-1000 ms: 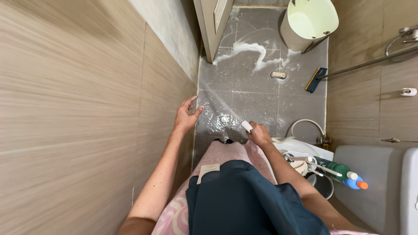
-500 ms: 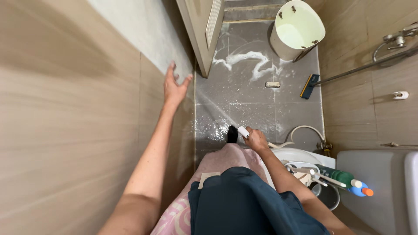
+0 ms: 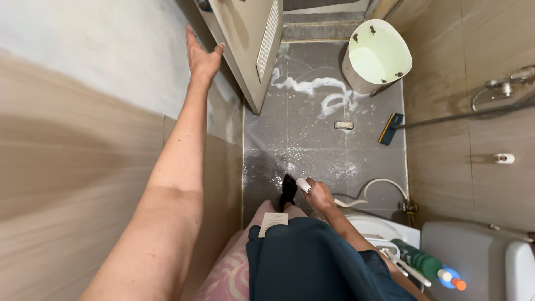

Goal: The person scrubs the tiled bathroom floor with a handheld brush, focusing on the corners and edges near the walls. They then use a handheld shower hose to rinse the soapy water from the floor and into the drain.

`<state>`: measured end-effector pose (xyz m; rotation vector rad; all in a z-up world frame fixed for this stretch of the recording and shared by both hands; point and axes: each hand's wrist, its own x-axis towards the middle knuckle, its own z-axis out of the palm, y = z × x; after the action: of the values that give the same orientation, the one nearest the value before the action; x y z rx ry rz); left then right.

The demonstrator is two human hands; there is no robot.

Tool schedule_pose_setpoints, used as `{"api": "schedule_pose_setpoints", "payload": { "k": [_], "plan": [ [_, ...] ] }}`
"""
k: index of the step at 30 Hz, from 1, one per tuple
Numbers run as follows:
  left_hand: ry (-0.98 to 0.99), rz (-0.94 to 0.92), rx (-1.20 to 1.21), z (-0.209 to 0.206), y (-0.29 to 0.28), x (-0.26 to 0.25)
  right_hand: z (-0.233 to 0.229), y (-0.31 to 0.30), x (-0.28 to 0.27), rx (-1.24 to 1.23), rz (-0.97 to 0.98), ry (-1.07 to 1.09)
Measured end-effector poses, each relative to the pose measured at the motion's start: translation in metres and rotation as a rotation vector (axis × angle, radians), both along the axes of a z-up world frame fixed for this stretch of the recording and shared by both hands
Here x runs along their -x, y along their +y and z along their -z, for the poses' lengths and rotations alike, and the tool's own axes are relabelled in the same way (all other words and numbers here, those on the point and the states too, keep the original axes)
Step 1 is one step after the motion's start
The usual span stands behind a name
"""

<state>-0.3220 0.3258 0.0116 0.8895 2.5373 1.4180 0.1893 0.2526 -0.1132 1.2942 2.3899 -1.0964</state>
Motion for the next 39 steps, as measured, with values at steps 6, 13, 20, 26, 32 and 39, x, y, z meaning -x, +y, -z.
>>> {"api": "schedule_pose_setpoints", "payload": {
  "k": [6,13,20,26,32,39],
  "plan": [
    [-0.047,0.051,0.032,-0.018,0.017,-0.004,0.004,0.04,0.011,0.024,-0.034,-0.03],
    [0.051,-0.012,0.056,-0.044,0.027,-0.012,-0.008,0.061,0.014,0.076,0.029,-0.037],
    [0.23,0.095,0.175,-0.055,0.05,-0.048,-0.023,0.066,0.022,0.085,0.074,-0.063],
    [0.24,0.239,0.316,-0.077,0.084,-0.079,-0.001,0.08,0.016,0.004,0.102,-0.014],
    [0.355,0.361,0.231,-0.101,0.1,-0.099,0.01,0.079,0.012,-0.034,0.126,0.013],
    [0.845,0.408,-0.054,-0.129,0.113,-0.086,-0.001,0.076,0.016,-0.053,0.173,0.1]
  ]
}}
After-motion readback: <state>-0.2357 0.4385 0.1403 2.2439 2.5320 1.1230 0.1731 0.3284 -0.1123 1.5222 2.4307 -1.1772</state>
